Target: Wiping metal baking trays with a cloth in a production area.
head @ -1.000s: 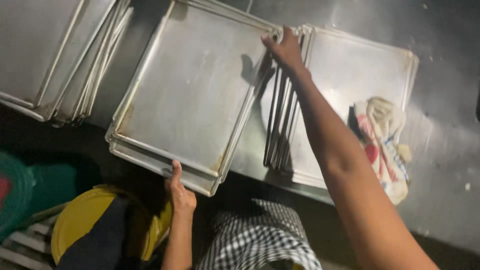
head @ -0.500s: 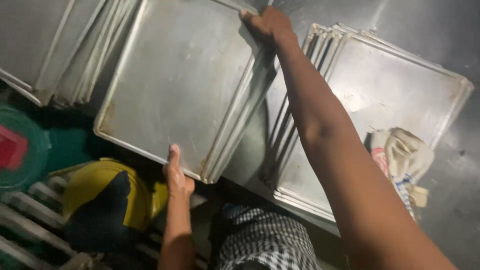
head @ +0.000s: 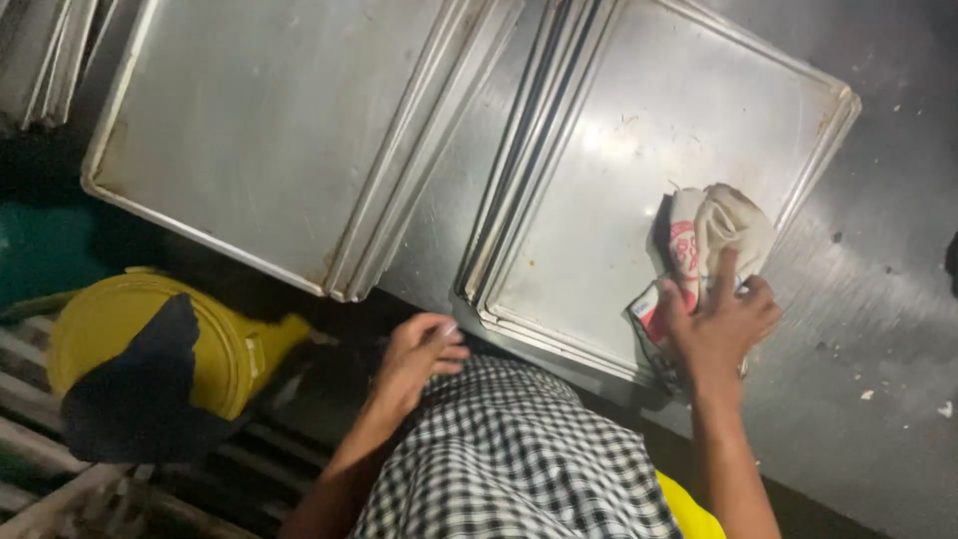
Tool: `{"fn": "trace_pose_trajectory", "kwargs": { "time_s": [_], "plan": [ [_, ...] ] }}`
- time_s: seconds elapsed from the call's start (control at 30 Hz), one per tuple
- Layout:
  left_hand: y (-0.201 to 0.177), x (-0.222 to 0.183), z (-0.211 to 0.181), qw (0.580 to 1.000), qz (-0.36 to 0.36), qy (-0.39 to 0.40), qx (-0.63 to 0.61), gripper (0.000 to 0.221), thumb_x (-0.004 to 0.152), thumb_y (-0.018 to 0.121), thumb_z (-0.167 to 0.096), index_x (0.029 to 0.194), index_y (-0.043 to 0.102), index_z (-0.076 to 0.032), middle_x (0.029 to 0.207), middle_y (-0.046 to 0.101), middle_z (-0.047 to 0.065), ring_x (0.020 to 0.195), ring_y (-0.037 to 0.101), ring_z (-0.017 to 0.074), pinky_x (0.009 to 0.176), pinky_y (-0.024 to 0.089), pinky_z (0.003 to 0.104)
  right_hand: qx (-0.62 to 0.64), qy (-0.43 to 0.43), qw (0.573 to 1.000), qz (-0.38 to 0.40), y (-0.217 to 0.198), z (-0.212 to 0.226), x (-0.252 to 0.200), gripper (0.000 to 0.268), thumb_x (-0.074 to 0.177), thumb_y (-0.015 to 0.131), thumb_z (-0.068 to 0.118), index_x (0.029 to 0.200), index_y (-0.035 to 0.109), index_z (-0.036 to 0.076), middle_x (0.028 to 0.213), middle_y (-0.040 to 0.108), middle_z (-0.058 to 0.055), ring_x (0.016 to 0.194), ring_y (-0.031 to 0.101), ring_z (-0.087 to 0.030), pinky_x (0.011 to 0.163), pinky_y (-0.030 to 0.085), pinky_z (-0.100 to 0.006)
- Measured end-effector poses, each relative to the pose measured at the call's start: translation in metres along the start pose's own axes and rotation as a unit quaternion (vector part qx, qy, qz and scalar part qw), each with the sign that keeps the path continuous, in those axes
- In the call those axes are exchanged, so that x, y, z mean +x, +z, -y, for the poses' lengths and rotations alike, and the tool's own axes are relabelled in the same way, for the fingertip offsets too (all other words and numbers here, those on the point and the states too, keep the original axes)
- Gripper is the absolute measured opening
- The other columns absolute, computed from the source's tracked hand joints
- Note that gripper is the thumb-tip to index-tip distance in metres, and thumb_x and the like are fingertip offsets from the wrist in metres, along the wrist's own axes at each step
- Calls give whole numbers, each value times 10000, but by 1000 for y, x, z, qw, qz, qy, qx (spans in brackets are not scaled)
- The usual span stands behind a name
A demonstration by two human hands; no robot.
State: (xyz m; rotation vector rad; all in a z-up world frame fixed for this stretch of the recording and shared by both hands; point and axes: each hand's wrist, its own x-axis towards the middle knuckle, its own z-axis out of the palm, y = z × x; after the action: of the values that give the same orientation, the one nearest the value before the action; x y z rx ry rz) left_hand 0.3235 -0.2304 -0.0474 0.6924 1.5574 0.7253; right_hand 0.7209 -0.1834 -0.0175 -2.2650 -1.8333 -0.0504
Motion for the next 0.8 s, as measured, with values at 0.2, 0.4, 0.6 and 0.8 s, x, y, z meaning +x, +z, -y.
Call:
{"fn": "trace_pose_trajectory", "kwargs": {
  "time_s": [0.2,0.4,0.6,0.8],
  "plan": [
    [67,24,-6,998,-58,-4,3,417,870,835,-285,935,649,83,744,696,107,602,688,203,474,557,322,-6,-33,999,-33,27,49,-30,712,996,734,481,1584,514,145,1360,475,-382,1202,454,-485,1012,348,-606],
    [69,39,9,899,-197,265,287,145,808,818,-138,838,715,-40,669,689,136,613,708,265,481,529,351,174,-293,939,53,31,167,-29,835,747,762,310,1499,470,93,1189,606,-295,1009,581,-465,873,431,-604],
    [74,26,-52,973,-131,-25,186,366,886,769,-212,810,497,21,726,653,164,534,701,294,403,555,384,48,-324,943,55,119,104,197,670,875,717,252,1527,579,183,1113,609,-211,959,583,-428,770,427,-607],
    [78,20,-52,974,-130,-18,184,366,886,773,-228,784,512,7,703,660,141,520,683,232,416,570,386,489,-138,861,20,214,103,295,131,1066,580,177,1118,606,59,1028,593,-172,933,554,-281,798,470,-428]
  ]
}}
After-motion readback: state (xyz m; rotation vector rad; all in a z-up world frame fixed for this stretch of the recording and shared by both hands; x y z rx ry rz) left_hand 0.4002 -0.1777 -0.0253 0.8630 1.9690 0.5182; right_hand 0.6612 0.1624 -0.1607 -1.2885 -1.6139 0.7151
